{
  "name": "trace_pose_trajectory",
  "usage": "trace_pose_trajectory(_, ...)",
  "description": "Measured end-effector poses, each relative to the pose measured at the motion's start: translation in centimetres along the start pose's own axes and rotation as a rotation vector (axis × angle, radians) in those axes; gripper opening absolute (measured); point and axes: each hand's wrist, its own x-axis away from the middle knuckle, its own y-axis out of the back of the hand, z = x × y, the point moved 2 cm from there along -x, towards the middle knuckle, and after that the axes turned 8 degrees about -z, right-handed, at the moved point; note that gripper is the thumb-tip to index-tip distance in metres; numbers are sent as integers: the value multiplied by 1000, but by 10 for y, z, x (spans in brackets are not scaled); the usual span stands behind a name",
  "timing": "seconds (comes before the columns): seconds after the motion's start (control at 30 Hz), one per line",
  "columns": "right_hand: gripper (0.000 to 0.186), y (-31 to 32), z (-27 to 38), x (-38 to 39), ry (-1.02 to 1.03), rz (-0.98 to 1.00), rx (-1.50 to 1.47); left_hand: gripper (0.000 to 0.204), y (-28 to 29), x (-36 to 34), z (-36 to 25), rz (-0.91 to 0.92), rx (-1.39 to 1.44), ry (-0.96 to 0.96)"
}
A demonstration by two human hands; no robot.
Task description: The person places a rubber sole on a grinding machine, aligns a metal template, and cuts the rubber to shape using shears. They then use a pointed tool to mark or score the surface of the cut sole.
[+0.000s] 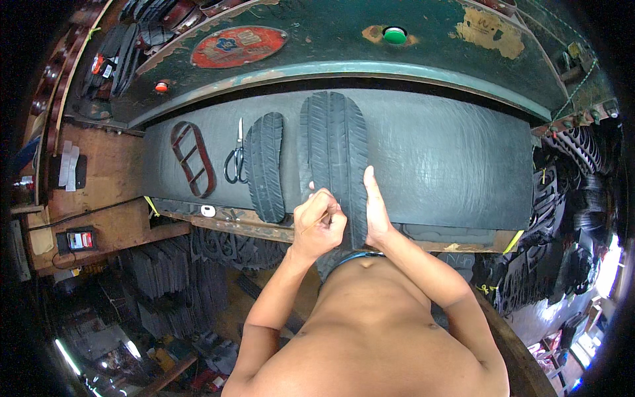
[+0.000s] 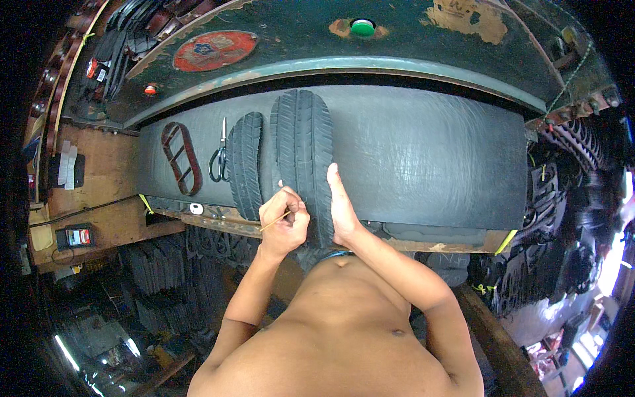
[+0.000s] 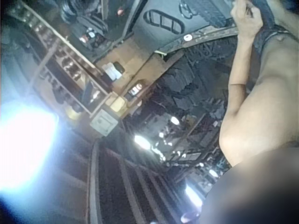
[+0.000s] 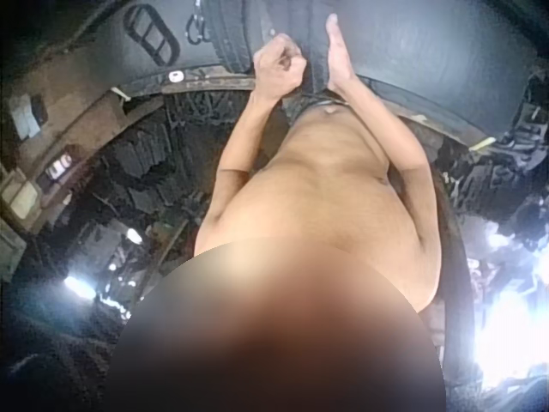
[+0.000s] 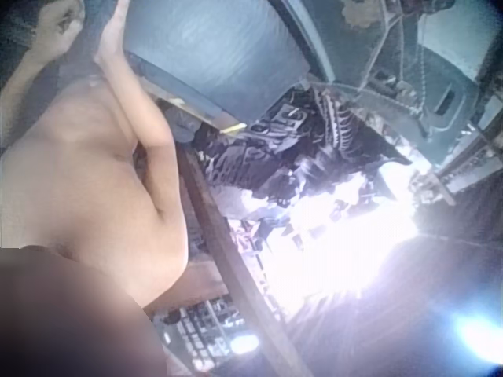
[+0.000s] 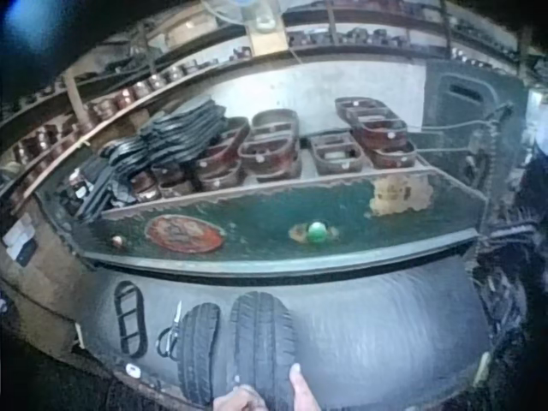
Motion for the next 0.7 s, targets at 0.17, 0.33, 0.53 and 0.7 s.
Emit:
trace_pose_trajectory(0.17,105,3,-2,0,-58,42,-28,20,-4,-1,0,24,-2,-24)
trace_pose_trajectory(0.33,104,2,0,-2,-37,15,8,20,-6,-1,1,40,-36,1)
trace_pose_trajectory(0.53,97,-6,7,2,-6,10,-22,21,1,4,-2,45,75,30)
trace_pose_trajectory(0.7,93,-10,10,7,-51,61,-88,18,3,3,-1,81,-35,-73)
